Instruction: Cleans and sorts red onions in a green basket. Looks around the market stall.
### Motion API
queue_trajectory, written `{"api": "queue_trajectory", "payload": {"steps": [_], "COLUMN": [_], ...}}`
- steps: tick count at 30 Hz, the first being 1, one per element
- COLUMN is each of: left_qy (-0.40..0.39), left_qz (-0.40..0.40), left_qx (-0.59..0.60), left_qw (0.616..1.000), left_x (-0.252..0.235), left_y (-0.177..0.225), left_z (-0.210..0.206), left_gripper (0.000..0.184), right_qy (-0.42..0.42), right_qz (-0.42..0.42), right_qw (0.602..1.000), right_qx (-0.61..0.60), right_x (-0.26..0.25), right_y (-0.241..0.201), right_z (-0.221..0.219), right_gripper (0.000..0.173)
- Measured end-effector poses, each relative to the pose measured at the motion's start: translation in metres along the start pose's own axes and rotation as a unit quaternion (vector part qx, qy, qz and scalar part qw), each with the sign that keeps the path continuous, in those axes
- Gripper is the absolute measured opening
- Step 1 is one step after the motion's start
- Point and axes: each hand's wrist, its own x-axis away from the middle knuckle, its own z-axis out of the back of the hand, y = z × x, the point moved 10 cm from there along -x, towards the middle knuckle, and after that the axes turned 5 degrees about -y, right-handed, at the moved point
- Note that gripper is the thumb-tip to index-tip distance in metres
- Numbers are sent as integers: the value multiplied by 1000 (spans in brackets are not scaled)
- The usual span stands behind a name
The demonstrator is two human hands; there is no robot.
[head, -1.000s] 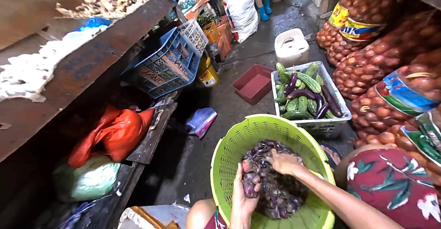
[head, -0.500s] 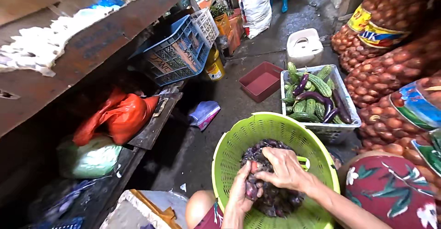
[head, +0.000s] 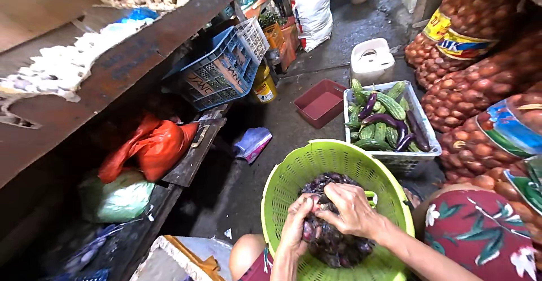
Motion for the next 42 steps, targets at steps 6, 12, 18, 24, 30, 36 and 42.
{"api": "queue_trajectory", "payload": {"steps": [6,12,18,24,30,36,42], "left_qy": [4,52,35,-1,13,0,41], "left_qz": [-32,-41,8,36,-7,-77,-33], "left_qx": [13,66,247,218,205,-30,70], "left_qw": [999,996,968,975,979,997,996], "left_x": [2,1,-4,2,-2,2,5], "left_y": [6,2,-10,-26,-27,-3,-12], "left_z": [-8,-11,-6,-20,-16,-16,-10], "left_gripper": [25,31,55,53,39,43,27], "right_qy": [33,18,-78,23,97,45,26], "right_qz": [-4,-35,-42,-85,-62,-169,-89], "right_qw": [999,999,985,967,962,943,952], "right_qx": [26,5,-149,-241,-246,-282,-293], "right_x": [0,2,5,-1,6,6,3], "right_y": [-2,3,2,20,18,30,18], "right_z": [7,1,-10,2,11,7,5], "right_gripper": [61,63,62,46,29,23,27]}}
